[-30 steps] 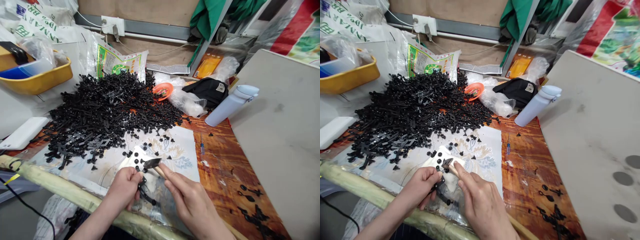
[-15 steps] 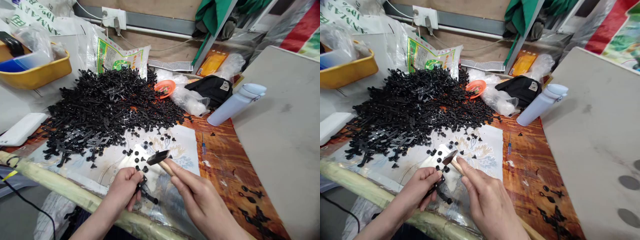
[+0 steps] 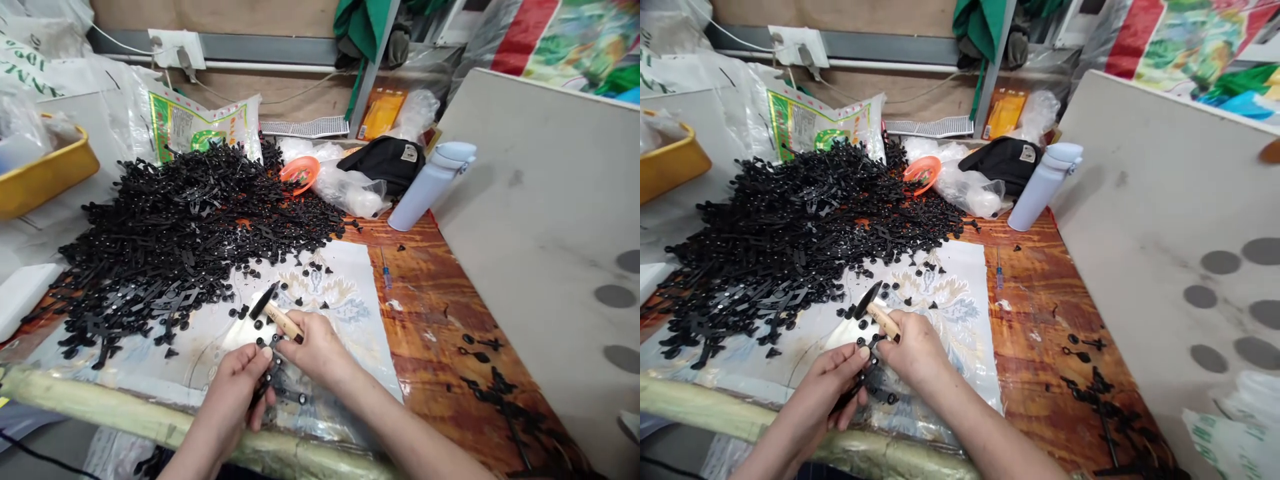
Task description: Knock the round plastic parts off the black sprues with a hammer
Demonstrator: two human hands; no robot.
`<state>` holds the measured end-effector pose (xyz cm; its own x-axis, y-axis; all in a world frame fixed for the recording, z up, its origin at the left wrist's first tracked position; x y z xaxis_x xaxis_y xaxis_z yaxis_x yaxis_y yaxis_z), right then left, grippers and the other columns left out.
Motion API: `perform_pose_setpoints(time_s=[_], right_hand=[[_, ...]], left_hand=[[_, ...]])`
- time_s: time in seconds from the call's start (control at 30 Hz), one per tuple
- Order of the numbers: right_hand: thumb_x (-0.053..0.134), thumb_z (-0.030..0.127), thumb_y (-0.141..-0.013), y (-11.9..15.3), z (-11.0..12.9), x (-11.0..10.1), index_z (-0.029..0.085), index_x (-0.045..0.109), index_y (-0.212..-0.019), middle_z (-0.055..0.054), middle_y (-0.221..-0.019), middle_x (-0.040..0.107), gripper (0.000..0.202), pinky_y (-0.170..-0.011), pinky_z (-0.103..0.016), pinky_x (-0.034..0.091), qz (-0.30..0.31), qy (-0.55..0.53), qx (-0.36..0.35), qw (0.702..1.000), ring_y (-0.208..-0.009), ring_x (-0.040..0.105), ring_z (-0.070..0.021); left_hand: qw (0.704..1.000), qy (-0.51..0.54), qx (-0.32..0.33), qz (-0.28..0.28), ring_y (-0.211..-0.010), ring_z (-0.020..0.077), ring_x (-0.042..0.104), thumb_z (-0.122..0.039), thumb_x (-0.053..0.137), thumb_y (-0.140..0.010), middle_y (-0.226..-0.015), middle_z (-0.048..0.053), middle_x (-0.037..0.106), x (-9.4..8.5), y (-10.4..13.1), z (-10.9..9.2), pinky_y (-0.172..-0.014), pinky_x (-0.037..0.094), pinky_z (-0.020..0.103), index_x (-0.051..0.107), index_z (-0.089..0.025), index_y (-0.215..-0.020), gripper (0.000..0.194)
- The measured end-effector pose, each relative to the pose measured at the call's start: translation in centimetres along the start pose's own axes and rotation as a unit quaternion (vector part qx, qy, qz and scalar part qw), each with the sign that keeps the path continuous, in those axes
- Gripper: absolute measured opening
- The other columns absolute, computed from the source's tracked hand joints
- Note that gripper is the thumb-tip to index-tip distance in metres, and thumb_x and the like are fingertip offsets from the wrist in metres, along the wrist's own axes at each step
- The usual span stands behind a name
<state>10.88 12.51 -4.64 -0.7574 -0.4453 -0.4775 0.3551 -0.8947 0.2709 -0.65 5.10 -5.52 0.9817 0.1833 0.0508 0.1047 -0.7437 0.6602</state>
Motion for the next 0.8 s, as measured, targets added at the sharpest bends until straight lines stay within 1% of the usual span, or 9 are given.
perform_pose_setpoints(time_s=[0.2, 0.37, 0.5, 0.63, 0.7, 0.8], right_hand=[[0.06, 0.017, -0.065, 0.0, -0.3, -0.2, 0.022, 0.062, -0.075, 0.006, -0.056, 0.05, 0.01, -0.048, -0.02, 0.029, 0.0, 0.003, 0.007, 1.0, -0.052, 0.044, -0.0098], [0.059, 0.018, -0.066, 0.1, -0.3, -0.1, 0.022, 0.063, -0.075, 0.006, -0.057, 0.052, 0.011, -0.048, -0.019, 0.03, -0.001, 0.002, 0.01, 1.0, -0.053, 0.046, -0.01], [0.059, 0.019, -0.066, 0.1, -0.4, 0.0, 0.023, 0.063, -0.076, 0.006, -0.057, 0.052, 0.012, -0.048, -0.019, 0.03, -0.001, 0.0, 0.015, 1.0, -0.052, 0.046, -0.0101], [0.059, 0.019, -0.065, -0.1, -0.6, 0.1, 0.023, 0.063, -0.076, 0.006, -0.058, 0.054, 0.013, -0.048, -0.02, 0.03, -0.001, -0.003, 0.016, 1.0, -0.053, 0.048, -0.0105], [0.059, 0.018, -0.064, -0.1, -0.7, 0.0, 0.023, 0.063, -0.076, 0.006, -0.058, 0.053, 0.013, -0.048, -0.02, 0.03, -0.001, -0.002, 0.015, 1.0, -0.053, 0.048, -0.0104], [0.058, 0.017, -0.064, -0.1, -0.6, -0.1, 0.024, 0.064, -0.076, 0.006, -0.056, 0.052, 0.015, -0.047, -0.02, 0.03, -0.001, 0.0, 0.016, 1.0, -0.051, 0.047, -0.0102]], left_hand=[[0.996, 0.086, -0.015, 0.0, -0.021, 0.0044, 0.038, -0.05, 0.065, -0.069, -0.042, 0.001, 0.062, 0.4, 0.2, 0.2, -0.027, 0.013, 0.014, 0.05, -0.018, -0.067, 0.035], [0.99, 0.139, -0.004, -0.025, -0.023, 0.0054, 0.039, -0.05, 0.069, -0.068, -0.041, 0.0, 0.06, 0.8, 0.5, 0.8, -0.027, 0.017, 0.014, 0.052, -0.017, -0.068, 0.037], [0.988, 0.151, 0.004, -0.026, -0.024, 0.0058, 0.041, -0.049, 0.069, -0.071, -0.042, 0.0, 0.061, 0.9, 0.5, 1.0, -0.028, 0.02, 0.014, 0.053, -0.018, -0.07, 0.035], [0.987, 0.162, -0.005, -0.006, -0.023, 0.0055, 0.041, -0.046, 0.068, -0.072, -0.044, 0.001, 0.063, 1.1, 0.3, 1.0, -0.027, 0.018, 0.014, 0.054, -0.017, -0.068, 0.033], [0.988, 0.156, -0.017, 0.005, -0.022, 0.0052, 0.04, -0.045, 0.069, -0.071, -0.044, 0.002, 0.063, 1.2, 0.3, 0.9, -0.027, 0.017, 0.014, 0.055, -0.016, -0.067, 0.033], [0.989, 0.143, -0.045, 0.0, -0.021, 0.0052, 0.039, -0.042, 0.069, -0.071, -0.044, 0.003, 0.063, 1.2, 0.3, 0.9, -0.026, 0.014, 0.013, 0.055, -0.016, -0.067, 0.03]])
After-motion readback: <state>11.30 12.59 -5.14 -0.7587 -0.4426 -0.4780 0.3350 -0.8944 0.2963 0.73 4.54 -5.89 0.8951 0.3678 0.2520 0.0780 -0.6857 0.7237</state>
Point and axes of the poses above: each hand's wrist, its own y-axis away from the middle knuckle, its own x-axis out of the palm, z = x × y, the point moved 6 cm from there along -y, towards the middle knuckle
